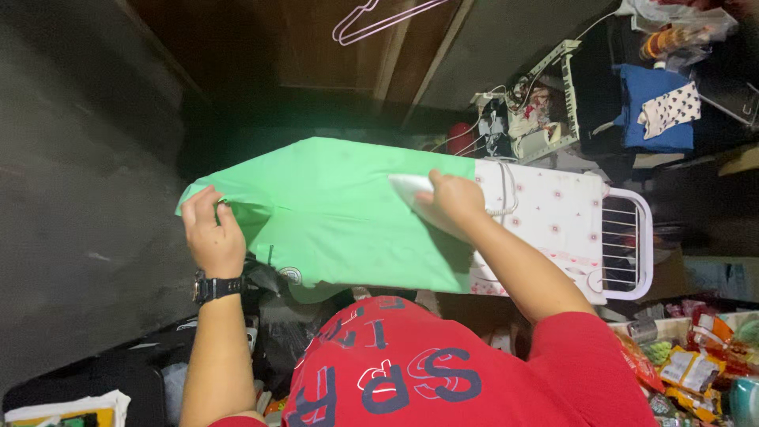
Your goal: The person irons a light green shirt on an ironing board, repeatedly smoothing the fabric with an electric iron. They adjust the shirt's position multiple times and iron different sections, including the collar and sleeves.
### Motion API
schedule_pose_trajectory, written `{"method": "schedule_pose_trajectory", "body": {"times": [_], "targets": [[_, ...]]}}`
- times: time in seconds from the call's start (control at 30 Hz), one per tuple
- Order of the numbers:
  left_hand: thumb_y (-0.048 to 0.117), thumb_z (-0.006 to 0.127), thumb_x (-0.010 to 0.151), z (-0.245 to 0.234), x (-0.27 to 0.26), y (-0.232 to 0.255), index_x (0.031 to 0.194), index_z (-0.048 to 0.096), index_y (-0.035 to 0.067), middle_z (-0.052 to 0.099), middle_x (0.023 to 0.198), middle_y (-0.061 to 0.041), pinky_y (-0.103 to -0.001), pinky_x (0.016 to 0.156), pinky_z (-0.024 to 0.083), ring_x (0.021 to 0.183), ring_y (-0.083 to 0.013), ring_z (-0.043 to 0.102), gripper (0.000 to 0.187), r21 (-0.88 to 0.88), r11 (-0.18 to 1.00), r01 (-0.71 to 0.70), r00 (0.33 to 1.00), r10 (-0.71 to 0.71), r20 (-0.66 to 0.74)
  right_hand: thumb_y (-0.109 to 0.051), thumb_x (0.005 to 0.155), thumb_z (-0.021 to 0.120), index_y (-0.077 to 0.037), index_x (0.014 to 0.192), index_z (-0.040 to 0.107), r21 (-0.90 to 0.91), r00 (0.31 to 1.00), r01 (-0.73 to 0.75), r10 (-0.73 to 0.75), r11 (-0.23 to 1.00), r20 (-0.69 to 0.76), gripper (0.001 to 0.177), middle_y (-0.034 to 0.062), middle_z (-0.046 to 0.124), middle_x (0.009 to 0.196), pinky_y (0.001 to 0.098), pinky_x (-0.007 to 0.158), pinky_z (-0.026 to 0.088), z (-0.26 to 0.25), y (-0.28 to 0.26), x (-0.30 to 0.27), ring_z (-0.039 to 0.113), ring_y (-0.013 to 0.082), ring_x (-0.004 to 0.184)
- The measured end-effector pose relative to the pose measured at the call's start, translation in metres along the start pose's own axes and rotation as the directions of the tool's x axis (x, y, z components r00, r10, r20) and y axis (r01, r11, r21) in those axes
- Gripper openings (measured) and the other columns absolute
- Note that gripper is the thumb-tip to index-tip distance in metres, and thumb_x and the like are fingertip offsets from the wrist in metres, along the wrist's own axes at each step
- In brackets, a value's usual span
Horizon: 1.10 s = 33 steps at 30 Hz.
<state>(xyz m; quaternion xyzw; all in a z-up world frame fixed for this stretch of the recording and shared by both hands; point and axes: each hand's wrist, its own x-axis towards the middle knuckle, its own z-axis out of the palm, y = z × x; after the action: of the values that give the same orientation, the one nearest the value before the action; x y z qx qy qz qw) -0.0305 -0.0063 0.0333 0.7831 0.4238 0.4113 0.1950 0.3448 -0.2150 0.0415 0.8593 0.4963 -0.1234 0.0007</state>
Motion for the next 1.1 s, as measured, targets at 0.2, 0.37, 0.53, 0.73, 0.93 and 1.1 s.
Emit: {"method": "schedule_pose_trajectory", "body": {"times": [0.2, 0.37, 0.53, 0.73, 0.93, 1.1], "targets": [[-0.001, 0.062, 0.101, -0.004, 0.002, -0.007, 0.121, 0.062, 0.003, 0.062, 0.132, -0.018, -0.048, 0.105, 0.05, 0.123, -0.0388, 0.061, 0.02, 0.0, 1.0, -0.017, 0.999, 0.017, 0.029, -0.055, 0.086, 0.073, -0.007, 0.115, 0.064, 0.032, 0.964, -0.258, 0.259, 0.966, -0.053, 0.056, 0.019, 0.074, 0.103, 0.0513, 0.084, 0.054, 0.002, 0.024, 0.055, 0.07, 0.0393, 0.098], [0.001, 0.062, 0.1, -0.007, 0.002, -0.003, 0.118, 0.063, 0.005, 0.062, 0.133, -0.016, -0.047, 0.101, 0.052, 0.122, -0.0374, 0.062, 0.019, 0.011, 0.999, 0.042, 0.998, -0.042, 0.05, -0.062, 0.085, 0.072, -0.006, 0.119, 0.063, 0.074, 0.885, -0.462, 0.465, 0.884, -0.02, 0.067, 0.0193, 0.073, 0.107, 0.0496, 0.084, 0.055, -0.001, 0.031, 0.087, 0.07, 0.0378, 0.101], [0.001, 0.062, 0.1, -0.016, 0.001, -0.009, 0.119, 0.063, 0.006, 0.062, 0.135, -0.016, -0.048, 0.102, 0.051, 0.123, -0.0388, 0.061, 0.02, 0.033, 0.999, -0.002, 0.997, 0.0, 0.072, -0.062, 0.084, 0.071, -0.008, 0.122, 0.063, 0.063, 0.929, -0.368, 0.37, 0.928, -0.017, 0.066, 0.022, 0.072, 0.107, 0.052, 0.084, 0.054, 0.005, 0.029, 0.05, 0.069, 0.0407, 0.101], [0.0, 0.062, 0.099, -0.018, -0.001, -0.012, 0.118, 0.063, 0.007, 0.061, 0.135, -0.016, -0.046, 0.098, 0.053, 0.123, -0.0384, 0.062, 0.02, -0.048, 0.998, 0.05, 0.995, -0.045, 0.086, -0.062, 0.084, 0.065, -0.013, 0.115, 0.067, -0.072, 0.988, -0.092, 0.1, 0.993, 0.116, 0.058, 0.0217, 0.073, 0.096, 0.0519, 0.078, 0.056, 0.008, 0.018, -0.062, 0.071, 0.0415, 0.088], [-0.001, 0.062, 0.1, -0.016, 0.0, -0.012, 0.119, 0.062, 0.007, 0.06, 0.136, -0.017, -0.047, 0.1, 0.053, 0.123, -0.04, 0.061, 0.021, -0.066, 0.998, 0.004, 0.995, 0.003, 0.095, -0.064, 0.084, 0.065, -0.011, 0.092, 0.066, -0.12, 0.96, 0.237, -0.214, 0.964, 0.179, 0.053, 0.0126, 0.073, 0.083, 0.0502, 0.068, 0.056, 0.005, 0.019, -0.103, 0.071, 0.0366, 0.078], [0.0, 0.063, 0.1, -0.019, 0.001, -0.013, 0.12, 0.062, 0.007, 0.06, 0.136, -0.018, -0.047, 0.099, 0.053, 0.122, -0.0399, 0.062, 0.02, -0.059, 0.998, 0.006, 0.996, -0.001, 0.093, -0.062, 0.084, 0.067, -0.013, 0.102, 0.069, -0.138, 0.986, -0.004, 0.026, 0.99, 0.163, 0.052, 0.0189, 0.074, 0.09, 0.0498, 0.075, 0.056, -0.004, 0.016, -0.07, 0.072, 0.0393, 0.083]]}}
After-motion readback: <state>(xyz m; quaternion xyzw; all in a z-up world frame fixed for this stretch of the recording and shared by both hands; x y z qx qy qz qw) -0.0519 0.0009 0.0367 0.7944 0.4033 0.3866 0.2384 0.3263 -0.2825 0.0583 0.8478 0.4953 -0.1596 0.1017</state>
